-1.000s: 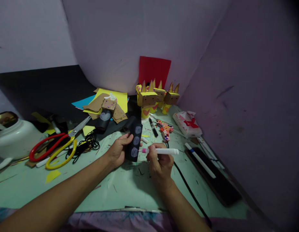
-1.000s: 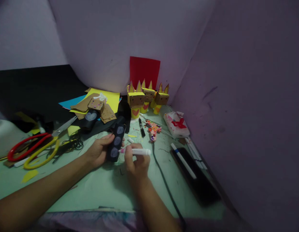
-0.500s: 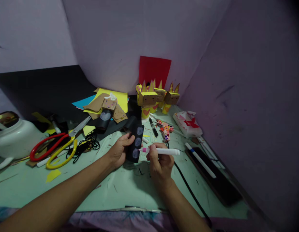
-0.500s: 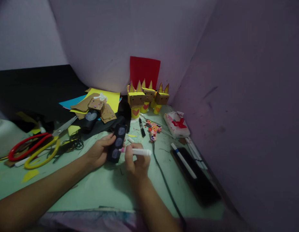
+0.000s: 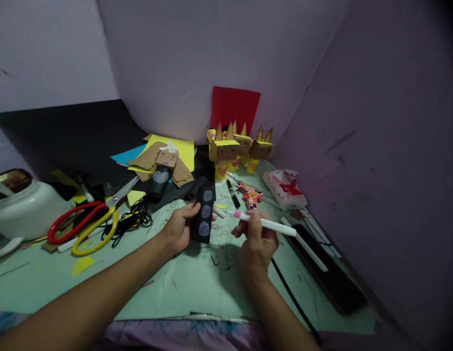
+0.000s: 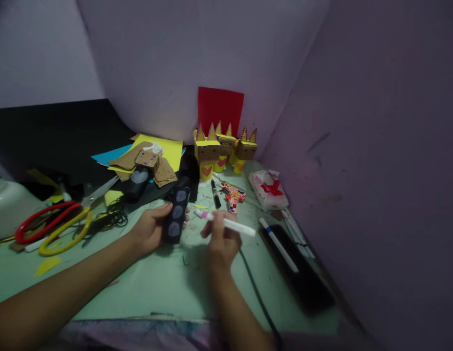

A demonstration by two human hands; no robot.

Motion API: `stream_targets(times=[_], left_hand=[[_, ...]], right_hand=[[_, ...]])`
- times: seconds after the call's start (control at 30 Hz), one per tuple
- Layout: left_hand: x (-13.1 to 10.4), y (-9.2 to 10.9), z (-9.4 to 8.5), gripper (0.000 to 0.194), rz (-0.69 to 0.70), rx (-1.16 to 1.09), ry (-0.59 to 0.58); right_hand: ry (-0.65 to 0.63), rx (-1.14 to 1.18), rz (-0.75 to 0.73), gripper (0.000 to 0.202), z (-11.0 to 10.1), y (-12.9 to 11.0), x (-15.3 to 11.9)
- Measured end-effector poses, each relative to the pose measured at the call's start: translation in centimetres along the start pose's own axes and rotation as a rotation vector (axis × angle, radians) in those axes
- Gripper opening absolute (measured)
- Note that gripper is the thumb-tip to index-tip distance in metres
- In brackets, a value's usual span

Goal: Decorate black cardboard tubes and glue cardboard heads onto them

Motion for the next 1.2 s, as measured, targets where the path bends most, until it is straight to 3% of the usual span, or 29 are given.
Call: stream_targets(times=[0.1,0.2,0.3,0.47,0.57,0.77,1.07,1.2], left_hand=[[0.1,0.2,-0.3,0.022,-0.045,-0.049,0.031],[0.1,0.4,-0.3,0.024,-0.038,-0.065,0.028],[-0.1,0.6,-0.1,0.021,-0.003,-0.069,-0.003],[-0.3,0.6,0.2,0.019,0.033,-0.064,-0.045],[-0.2,0.6,0.1,0.022,0.043,-0.059,-0.065],[-0.2,0.0,0.0,0.017,0.022,-0.031,-0.097],[-0.9,-1.3,0.8,0.018,0.031,0.036,-0.132],[-1.0,-1.4,0.8,0.016,0.034,0.056,-0.134]], right_hand=[[0.028,0.094,0.179,0.025,-0.2,0.8,0.9],[-0.057,0.076,0.228,0.028,0.1,1.2,0.9],[-0.127,0.001,0.136,0.028,0.4,1.1,0.5],[-0.142,-0.040,0.041,0.028,0.6,0.7,0.2],[-0.128,-0.034,0.044,0.032,0.5,0.5,0.2],[0.018,-0.022,0.018,0.035,-0.3,0.1,-0.2],[0.022,-0.220,-0.274,0.023,-0.5,-1.0,-0.5],[-0.015,-0.315,-0.304,0.022,-0.4,-0.8,-0.6]])
Point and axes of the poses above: each hand's wrist, its own x-axis towards the middle knuckle, its own z-axis out of the palm, y = z × x, the point moved 5 cm from there along x, towards the middle knuckle, and after that the axes turned 15 degrees about -x, right-handed, at the moved point
